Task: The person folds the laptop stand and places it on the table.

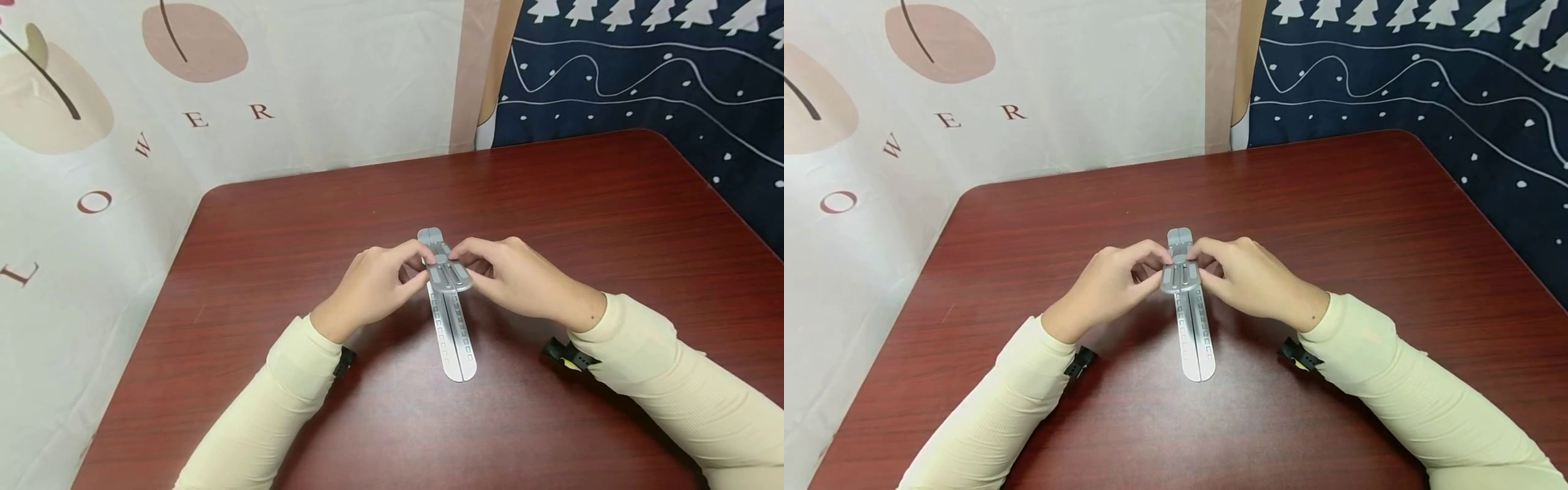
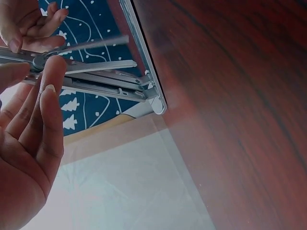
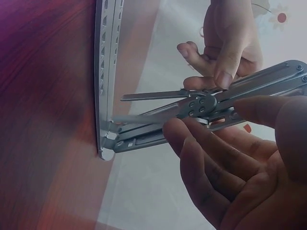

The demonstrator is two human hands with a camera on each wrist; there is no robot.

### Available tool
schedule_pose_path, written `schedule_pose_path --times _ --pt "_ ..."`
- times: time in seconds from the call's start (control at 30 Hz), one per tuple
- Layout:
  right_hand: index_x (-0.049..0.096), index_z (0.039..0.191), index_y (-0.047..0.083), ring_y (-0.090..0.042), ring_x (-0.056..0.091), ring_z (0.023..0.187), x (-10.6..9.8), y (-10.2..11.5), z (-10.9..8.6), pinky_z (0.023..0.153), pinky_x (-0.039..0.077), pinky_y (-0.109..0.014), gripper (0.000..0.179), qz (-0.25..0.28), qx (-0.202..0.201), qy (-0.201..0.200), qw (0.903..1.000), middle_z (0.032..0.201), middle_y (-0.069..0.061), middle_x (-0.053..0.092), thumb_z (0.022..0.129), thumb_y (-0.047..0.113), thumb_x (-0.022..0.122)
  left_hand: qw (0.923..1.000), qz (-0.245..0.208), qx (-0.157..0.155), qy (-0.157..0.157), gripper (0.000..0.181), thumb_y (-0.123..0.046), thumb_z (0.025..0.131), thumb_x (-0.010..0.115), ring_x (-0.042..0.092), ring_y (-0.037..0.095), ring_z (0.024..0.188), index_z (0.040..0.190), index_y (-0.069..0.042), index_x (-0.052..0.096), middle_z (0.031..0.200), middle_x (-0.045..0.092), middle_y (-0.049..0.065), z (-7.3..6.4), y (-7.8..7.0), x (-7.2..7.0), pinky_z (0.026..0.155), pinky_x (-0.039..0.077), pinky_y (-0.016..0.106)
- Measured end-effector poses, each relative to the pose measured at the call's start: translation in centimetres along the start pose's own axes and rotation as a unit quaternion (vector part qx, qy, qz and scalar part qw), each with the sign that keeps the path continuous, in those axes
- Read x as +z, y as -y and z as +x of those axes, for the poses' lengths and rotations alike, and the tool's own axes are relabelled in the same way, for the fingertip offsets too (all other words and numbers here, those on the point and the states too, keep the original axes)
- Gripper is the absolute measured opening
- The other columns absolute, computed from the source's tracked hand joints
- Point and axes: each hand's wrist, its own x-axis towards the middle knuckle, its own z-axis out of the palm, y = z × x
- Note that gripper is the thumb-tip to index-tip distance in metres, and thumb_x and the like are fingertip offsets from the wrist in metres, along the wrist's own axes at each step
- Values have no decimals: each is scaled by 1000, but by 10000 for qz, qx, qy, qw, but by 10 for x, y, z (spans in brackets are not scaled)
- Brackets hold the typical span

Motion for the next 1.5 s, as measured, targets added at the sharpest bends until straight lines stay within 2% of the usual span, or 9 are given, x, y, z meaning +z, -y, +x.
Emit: schedule_pose_path --times 0.43,1.2,1.5 --pt "68 114 10 -12 73 90 1 0 -1 79 59 -34 22 85 105 179 9997 100 -3 77 93 6 66 9997 -123 -127 155 15 -15 89 69 70 2 74 103 -19 64 84 77 -7 -1 -1 -1 67 52 29" --pt "68 114 10 -8 71 84 1 -1 0 71 57 -37 22 -23 141 317 9994 94 0 77 92 8 67 9995 -105 -166 265 14 -17 88 67 69 0 72 101 -20 64 84 76 -9 -1 1 0 65 52 26" --pt "68 115 10 -8 71 83 1 -1 0 70 57 -33 22 22 203 429 9989 95 0 77 92 8 67 9990 -86 -274 334 14 -16 87 67 69 0 74 99 -19 63 85 76 -9 -1 0 -1 66 52 27"
